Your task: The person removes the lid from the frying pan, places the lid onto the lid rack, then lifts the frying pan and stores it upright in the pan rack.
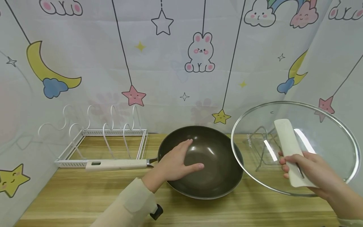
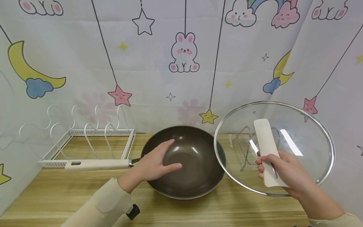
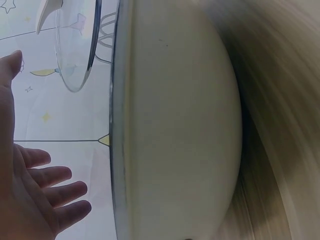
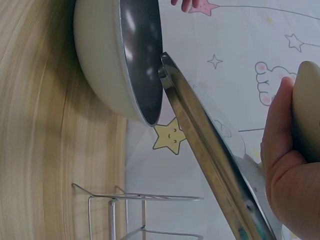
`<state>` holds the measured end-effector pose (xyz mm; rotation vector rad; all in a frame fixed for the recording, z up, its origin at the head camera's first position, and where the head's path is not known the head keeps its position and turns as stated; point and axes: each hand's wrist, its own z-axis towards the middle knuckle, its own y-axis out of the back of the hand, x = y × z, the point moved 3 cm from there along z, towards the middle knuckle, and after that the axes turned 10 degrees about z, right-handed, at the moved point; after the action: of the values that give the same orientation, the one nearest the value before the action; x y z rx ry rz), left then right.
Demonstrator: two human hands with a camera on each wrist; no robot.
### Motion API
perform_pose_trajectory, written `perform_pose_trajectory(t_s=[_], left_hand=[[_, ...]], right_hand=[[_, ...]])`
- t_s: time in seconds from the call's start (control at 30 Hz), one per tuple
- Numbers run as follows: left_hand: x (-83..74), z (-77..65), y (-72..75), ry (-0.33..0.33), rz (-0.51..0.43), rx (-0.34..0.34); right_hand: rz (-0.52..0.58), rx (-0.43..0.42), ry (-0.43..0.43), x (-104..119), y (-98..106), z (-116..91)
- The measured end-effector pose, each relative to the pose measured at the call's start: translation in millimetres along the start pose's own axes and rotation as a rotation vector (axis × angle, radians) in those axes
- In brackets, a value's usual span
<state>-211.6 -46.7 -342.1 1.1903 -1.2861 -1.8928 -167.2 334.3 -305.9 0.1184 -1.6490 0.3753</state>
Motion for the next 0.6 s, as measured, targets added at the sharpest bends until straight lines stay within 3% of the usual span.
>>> perform_pose_trajectory(t_s=[0.6], left_hand=[[-5.5, 4.3, -0.2, -0.023, 0.002, -0.014]], right_hand=[[-0.037, -0.003, 0.012, 2.1, 1.2, -1.1]])
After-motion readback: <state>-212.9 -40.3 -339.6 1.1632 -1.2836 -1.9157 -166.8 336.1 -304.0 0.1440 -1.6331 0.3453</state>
